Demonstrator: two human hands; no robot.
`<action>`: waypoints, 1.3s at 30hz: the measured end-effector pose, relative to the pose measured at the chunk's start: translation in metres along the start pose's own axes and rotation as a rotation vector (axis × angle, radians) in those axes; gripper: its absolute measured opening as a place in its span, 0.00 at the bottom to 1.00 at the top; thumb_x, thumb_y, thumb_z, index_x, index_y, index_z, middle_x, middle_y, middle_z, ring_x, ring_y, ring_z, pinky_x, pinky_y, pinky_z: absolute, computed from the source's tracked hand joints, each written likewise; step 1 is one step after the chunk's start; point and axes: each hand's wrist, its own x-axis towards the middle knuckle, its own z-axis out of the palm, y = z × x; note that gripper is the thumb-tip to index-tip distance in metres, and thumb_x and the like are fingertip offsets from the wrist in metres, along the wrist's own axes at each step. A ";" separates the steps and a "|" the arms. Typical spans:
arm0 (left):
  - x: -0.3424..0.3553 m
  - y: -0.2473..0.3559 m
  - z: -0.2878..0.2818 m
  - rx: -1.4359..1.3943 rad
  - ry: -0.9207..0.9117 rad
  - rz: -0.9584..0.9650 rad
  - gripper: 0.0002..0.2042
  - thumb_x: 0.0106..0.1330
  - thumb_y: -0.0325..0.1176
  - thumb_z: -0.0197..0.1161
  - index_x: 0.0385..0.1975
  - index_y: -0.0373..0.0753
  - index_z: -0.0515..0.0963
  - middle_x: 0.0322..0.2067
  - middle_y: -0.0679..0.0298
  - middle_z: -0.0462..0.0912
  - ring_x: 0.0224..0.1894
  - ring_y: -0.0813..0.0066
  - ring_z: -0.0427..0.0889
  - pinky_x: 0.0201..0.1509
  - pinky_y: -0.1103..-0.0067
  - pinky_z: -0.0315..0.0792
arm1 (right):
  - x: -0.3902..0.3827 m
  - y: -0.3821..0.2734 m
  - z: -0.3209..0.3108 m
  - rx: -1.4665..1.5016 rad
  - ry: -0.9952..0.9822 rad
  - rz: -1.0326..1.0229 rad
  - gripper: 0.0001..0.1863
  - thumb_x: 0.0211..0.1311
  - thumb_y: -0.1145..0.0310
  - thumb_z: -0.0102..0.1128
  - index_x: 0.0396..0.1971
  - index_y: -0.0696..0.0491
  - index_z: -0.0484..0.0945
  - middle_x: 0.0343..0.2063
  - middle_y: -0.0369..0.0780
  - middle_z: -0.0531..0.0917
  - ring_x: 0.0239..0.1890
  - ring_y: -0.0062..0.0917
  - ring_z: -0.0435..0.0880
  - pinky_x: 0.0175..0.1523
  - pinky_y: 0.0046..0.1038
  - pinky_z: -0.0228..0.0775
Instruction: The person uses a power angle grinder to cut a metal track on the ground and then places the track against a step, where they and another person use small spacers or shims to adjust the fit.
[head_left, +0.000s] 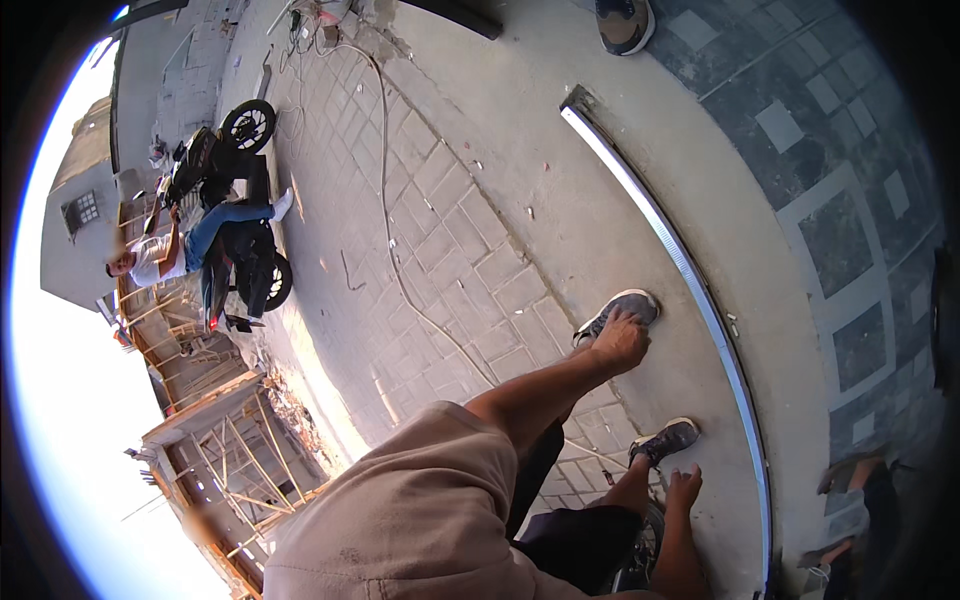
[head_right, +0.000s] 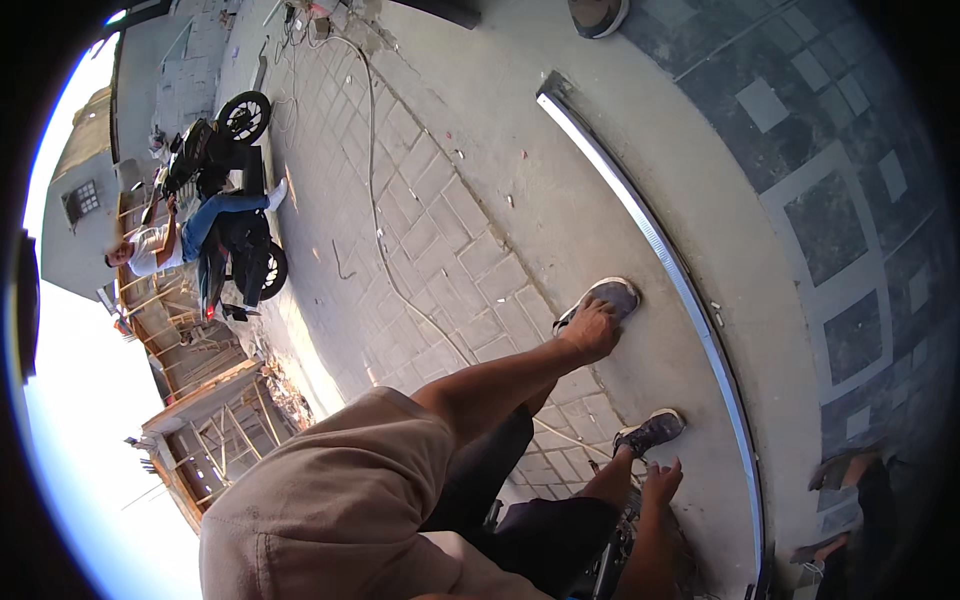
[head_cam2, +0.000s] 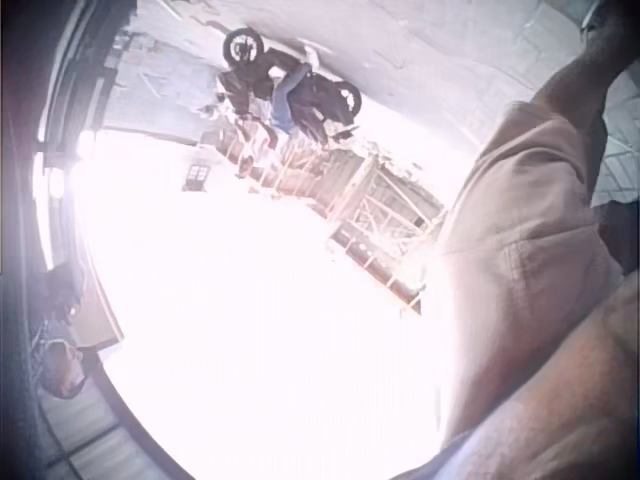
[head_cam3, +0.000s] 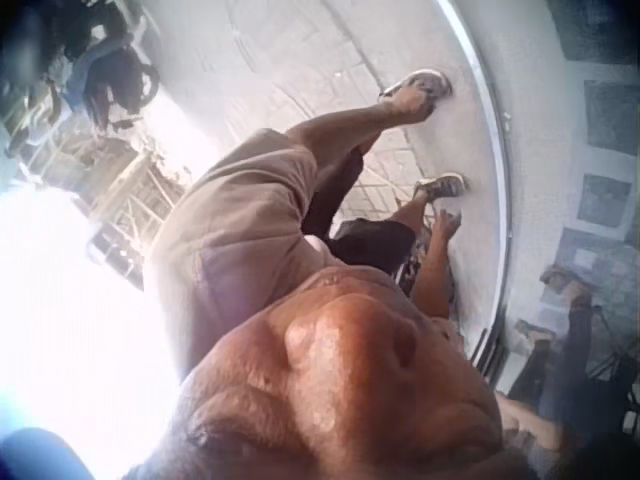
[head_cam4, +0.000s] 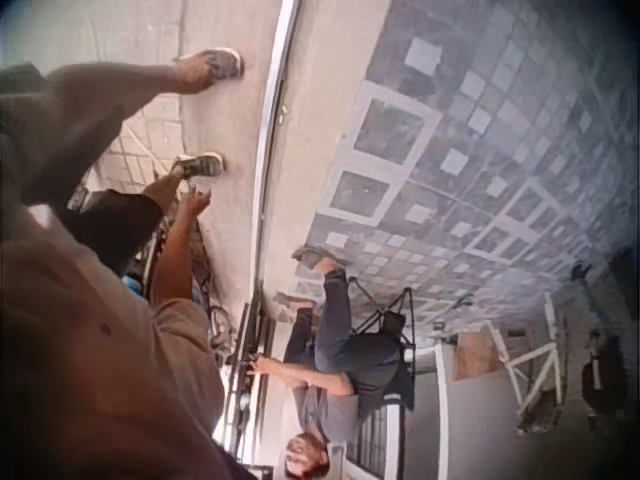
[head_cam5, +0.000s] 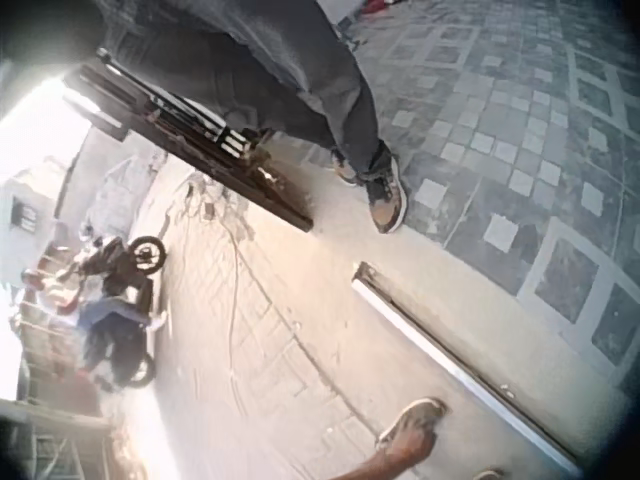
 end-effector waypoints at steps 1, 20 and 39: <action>-0.041 -0.003 -0.004 -0.048 -0.101 -0.047 0.14 0.66 0.33 0.52 0.47 0.38 0.81 0.50 0.55 0.79 0.59 0.53 0.73 0.71 0.53 0.54 | -0.021 0.001 -0.008 -0.035 -0.078 0.018 0.33 0.57 0.63 0.64 0.60 0.66 0.68 0.51 0.61 0.76 0.52 0.53 0.76 0.60 0.41 0.68; -0.473 0.216 -0.319 -2.035 -0.277 1.207 0.12 0.74 0.31 0.55 0.51 0.31 0.76 0.50 0.57 0.80 0.57 0.67 0.76 0.63 0.71 0.67 | -0.186 -0.061 -0.177 -0.646 -0.484 -0.607 0.31 0.64 0.56 0.58 0.62 0.59 0.71 0.48 0.55 0.83 0.50 0.46 0.83 0.57 0.40 0.74; -0.711 0.025 -0.589 -1.724 0.093 2.285 0.08 0.62 0.22 0.56 0.41 0.29 0.72 0.39 0.56 0.73 0.41 0.68 0.73 0.47 0.74 0.69 | -0.304 -0.499 -0.060 -0.320 -0.314 -0.447 0.20 0.64 0.68 0.61 0.54 0.60 0.78 0.38 0.43 0.85 0.37 0.25 0.83 0.42 0.27 0.77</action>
